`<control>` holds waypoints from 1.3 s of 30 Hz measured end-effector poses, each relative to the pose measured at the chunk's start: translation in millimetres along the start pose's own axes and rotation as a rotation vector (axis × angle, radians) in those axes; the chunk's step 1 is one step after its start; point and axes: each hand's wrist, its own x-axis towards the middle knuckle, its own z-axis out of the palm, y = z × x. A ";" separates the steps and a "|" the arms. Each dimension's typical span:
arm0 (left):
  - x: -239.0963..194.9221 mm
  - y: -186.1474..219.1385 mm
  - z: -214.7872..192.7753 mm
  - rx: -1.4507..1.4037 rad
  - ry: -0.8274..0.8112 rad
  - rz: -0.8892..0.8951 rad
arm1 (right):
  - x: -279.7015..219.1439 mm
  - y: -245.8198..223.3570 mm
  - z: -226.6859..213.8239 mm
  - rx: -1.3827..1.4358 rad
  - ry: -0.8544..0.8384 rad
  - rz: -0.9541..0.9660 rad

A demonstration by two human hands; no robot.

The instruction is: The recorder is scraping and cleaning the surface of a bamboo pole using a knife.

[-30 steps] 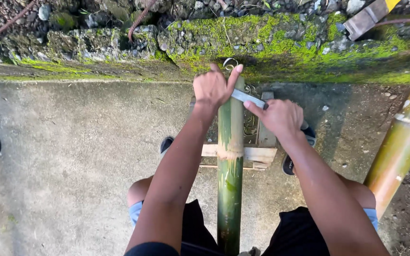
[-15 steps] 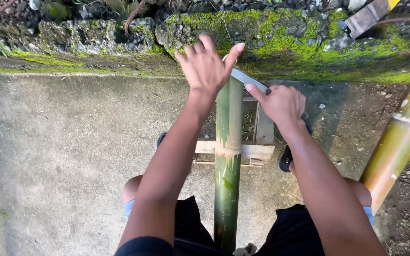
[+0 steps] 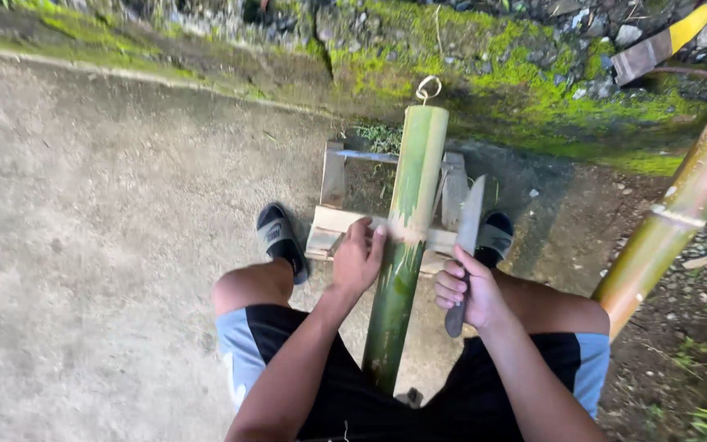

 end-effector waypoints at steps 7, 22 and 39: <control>24.1 11.4 -13.9 0.034 -0.192 -0.022 | -9.5 38.0 -8.0 0.072 0.030 0.038; 35.1 -12.8 -14.8 0.060 -0.230 0.017 | -101.1 76.3 43.4 -0.305 0.522 0.056; 54.6 -39.7 10.7 -0.061 -0.151 0.129 | -71.6 89.7 -39.0 -1.275 0.921 -0.375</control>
